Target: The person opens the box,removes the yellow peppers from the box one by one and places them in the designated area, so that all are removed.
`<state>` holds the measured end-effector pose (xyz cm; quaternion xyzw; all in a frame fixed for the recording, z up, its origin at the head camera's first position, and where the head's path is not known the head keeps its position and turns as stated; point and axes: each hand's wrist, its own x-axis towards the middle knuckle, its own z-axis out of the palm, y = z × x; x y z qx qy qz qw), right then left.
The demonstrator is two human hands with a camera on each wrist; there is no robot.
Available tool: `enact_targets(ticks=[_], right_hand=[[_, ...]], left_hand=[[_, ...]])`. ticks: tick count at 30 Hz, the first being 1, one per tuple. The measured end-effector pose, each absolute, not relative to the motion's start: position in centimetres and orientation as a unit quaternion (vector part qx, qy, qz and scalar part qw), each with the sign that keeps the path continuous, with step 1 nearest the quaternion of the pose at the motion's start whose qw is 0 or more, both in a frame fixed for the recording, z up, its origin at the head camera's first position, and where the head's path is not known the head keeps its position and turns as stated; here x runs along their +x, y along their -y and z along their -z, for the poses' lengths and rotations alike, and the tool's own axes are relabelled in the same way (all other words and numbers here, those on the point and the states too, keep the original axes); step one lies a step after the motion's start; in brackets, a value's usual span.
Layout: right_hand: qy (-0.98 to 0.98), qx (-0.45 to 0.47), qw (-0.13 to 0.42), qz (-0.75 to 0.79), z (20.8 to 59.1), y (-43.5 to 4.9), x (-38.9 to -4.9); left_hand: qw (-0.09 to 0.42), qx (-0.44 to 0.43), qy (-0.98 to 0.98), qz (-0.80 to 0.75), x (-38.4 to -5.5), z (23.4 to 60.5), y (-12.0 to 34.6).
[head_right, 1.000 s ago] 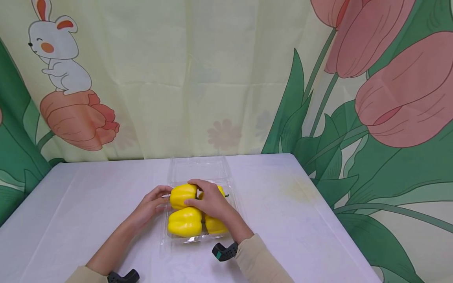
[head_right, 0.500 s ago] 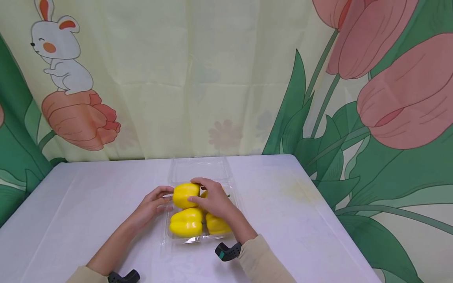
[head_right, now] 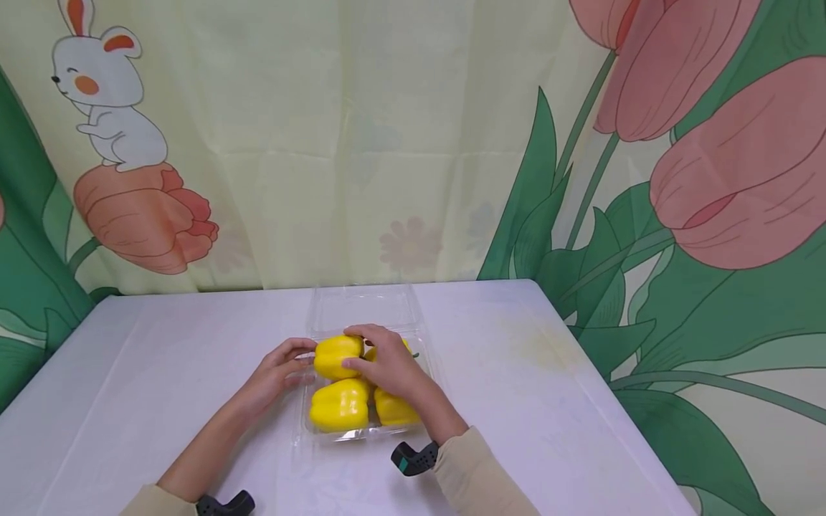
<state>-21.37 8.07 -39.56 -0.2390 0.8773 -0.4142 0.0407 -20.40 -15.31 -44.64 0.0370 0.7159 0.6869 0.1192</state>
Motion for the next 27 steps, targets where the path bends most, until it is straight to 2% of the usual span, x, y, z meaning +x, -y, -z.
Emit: enact_targets(ticks=[13, 23, 27], right_hand=[[-0.896, -0.271, 0.041, 0.349, 39.37, -8.53, -21.50], [-0.920, -0.218, 0.087, 0.313, 39.54, -7.97, -21.50], [-0.929, -0.204, 0.089, 0.294, 39.63, -7.57, -21.60]], left_hand=[[0.115, 0.041, -0.720, -0.683, -20.64, 44.96, 15.30], [0.115, 0.042, -0.729, -0.674, -20.56, 44.75, 15.26], [0.117, 0.039, -0.727, -0.676, -20.53, 44.71, 15.28]])
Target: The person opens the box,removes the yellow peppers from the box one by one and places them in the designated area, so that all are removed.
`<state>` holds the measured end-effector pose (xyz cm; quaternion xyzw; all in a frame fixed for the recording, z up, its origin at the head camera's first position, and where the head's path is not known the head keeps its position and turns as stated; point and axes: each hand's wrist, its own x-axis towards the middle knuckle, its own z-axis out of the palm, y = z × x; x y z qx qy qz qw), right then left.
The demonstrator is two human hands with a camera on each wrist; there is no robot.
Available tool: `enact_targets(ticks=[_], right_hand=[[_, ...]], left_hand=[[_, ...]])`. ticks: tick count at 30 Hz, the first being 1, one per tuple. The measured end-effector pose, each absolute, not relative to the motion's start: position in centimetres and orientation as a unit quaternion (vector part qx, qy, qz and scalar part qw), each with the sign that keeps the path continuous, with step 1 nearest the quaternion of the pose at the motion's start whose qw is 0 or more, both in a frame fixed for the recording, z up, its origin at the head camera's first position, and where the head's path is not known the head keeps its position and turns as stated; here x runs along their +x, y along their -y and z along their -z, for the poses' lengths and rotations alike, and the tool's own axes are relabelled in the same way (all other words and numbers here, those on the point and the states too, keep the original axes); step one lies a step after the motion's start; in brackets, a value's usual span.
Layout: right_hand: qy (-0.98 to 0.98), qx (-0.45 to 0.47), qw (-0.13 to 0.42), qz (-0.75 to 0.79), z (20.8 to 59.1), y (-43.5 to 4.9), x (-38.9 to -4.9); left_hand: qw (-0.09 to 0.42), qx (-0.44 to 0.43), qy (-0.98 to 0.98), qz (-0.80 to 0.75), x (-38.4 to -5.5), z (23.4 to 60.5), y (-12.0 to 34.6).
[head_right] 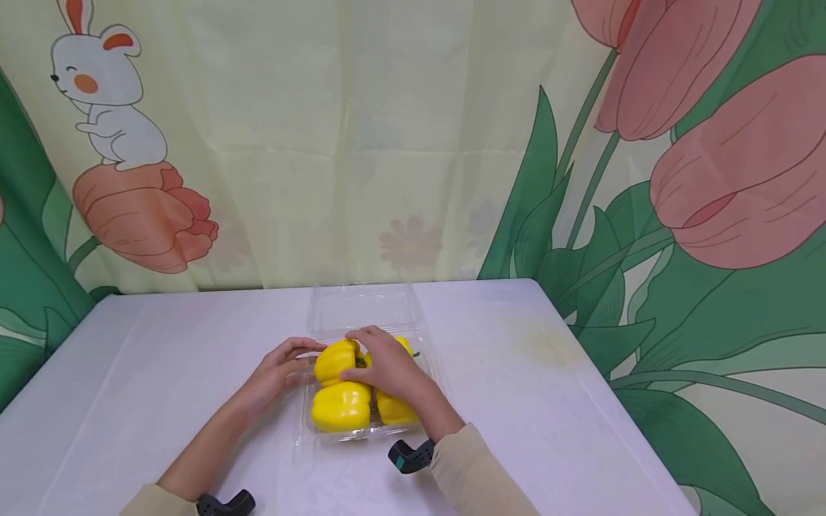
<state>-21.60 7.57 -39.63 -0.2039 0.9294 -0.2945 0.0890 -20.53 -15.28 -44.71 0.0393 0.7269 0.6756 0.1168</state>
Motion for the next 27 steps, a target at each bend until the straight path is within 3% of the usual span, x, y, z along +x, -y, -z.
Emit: enact_targets(ticks=[27], right_hand=[[-0.934, -0.198, 0.065, 0.291, 39.79, -6.79, -21.80]], left_hand=[[0.118, 0.039, -0.730, -0.672, -20.59, 44.64, 15.26]])
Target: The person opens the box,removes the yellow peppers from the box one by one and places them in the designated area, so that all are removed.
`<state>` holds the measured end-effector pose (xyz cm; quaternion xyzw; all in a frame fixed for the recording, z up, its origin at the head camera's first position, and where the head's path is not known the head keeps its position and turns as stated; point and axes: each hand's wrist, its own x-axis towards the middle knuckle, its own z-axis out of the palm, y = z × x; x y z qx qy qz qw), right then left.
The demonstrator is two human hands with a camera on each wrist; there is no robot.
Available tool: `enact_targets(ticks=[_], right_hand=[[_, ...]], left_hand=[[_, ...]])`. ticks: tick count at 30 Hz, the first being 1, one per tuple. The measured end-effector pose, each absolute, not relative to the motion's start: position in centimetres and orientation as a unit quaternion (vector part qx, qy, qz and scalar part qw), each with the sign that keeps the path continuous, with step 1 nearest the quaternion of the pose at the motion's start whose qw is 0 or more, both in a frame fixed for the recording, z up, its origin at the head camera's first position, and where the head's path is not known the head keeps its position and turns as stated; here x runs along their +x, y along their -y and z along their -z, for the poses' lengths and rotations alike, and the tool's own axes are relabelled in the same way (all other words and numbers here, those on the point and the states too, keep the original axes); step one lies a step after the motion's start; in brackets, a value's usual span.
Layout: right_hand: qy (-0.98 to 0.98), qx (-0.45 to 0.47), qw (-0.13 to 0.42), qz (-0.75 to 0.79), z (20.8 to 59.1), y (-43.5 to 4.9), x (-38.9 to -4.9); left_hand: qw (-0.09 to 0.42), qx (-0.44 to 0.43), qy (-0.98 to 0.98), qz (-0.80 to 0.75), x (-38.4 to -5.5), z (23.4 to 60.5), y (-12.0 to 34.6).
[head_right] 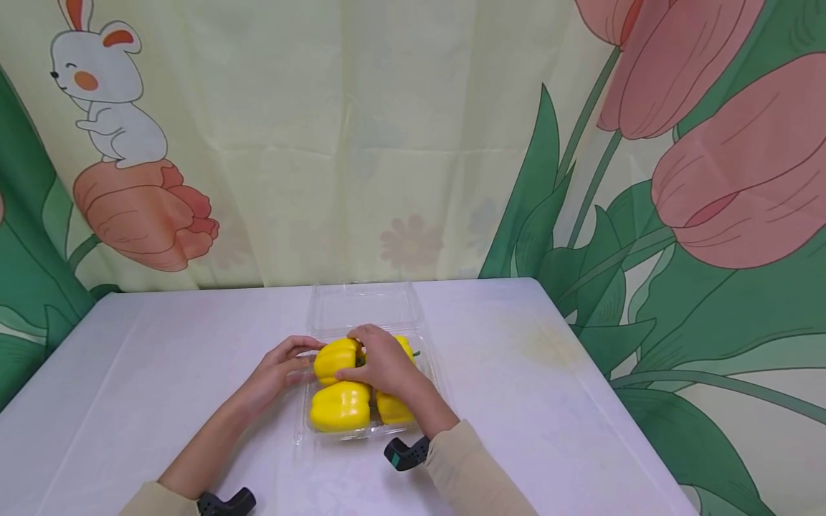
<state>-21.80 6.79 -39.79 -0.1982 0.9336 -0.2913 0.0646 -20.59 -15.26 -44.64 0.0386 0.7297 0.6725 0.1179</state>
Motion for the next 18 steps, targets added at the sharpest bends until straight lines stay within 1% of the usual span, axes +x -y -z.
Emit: enact_targets(ticks=[4, 13, 18], right_hand=[[-0.928, -0.191, 0.070, 0.313, 39.90, -6.83, -21.75], [-0.914, -0.188, 0.043, 0.358, 39.86, -7.05, -21.73], [-0.905, -0.184, 0.043, 0.380, 39.82, -7.27, -21.74]], left_hand=[[0.122, 0.036, -0.729, -0.673, -20.60, 44.67, 15.30], [0.123, 0.040, -0.727, -0.674, -20.60, 44.57, 15.44], [0.123, 0.038, -0.732, -0.669, -20.60, 44.55, 15.42]])
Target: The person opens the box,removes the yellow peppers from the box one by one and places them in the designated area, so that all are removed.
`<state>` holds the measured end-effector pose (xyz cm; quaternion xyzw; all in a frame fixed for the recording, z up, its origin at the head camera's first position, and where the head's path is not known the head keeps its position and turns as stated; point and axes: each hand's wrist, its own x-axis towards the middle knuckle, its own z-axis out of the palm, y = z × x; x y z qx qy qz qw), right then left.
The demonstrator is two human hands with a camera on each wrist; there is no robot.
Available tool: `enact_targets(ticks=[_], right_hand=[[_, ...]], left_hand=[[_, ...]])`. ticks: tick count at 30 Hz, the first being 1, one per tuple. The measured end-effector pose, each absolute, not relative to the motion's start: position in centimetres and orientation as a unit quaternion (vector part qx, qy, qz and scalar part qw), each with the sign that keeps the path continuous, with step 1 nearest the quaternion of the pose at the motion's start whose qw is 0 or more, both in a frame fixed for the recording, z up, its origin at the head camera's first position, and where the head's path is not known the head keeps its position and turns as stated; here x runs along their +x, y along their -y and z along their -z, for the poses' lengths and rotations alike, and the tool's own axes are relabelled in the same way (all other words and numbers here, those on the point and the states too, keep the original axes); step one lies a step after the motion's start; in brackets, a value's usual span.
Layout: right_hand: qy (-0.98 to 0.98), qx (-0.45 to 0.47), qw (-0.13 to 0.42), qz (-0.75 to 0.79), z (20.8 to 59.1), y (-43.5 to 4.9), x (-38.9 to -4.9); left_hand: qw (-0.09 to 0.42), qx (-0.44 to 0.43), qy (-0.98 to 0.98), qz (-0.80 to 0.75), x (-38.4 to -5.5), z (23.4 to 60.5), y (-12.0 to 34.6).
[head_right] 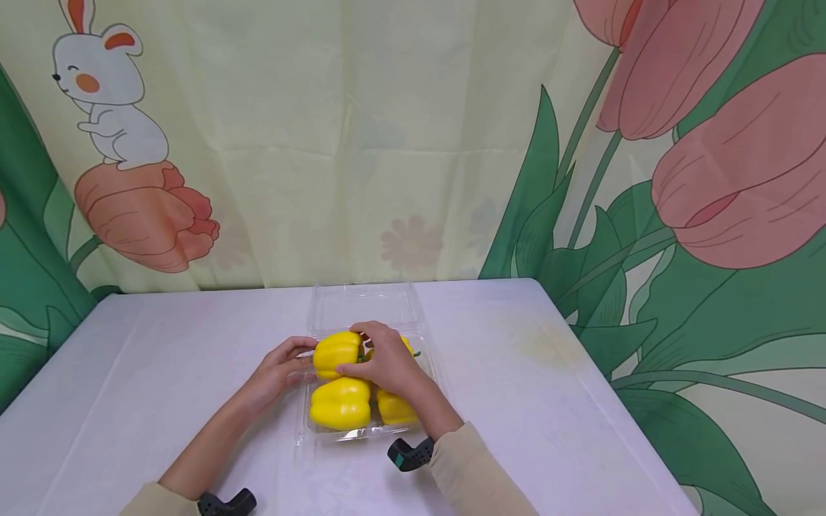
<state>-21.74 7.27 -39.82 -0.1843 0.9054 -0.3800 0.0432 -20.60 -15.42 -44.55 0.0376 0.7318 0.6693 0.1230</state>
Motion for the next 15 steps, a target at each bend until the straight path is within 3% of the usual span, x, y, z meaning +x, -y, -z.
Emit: enact_targets(ticks=[15], right_hand=[[-0.883, -0.207, 0.009, 0.421, 39.1, -8.4, -21.4]], left_hand=[[0.108, 0.029, -0.724, -0.681, -20.4, 44.4, 15.2]])
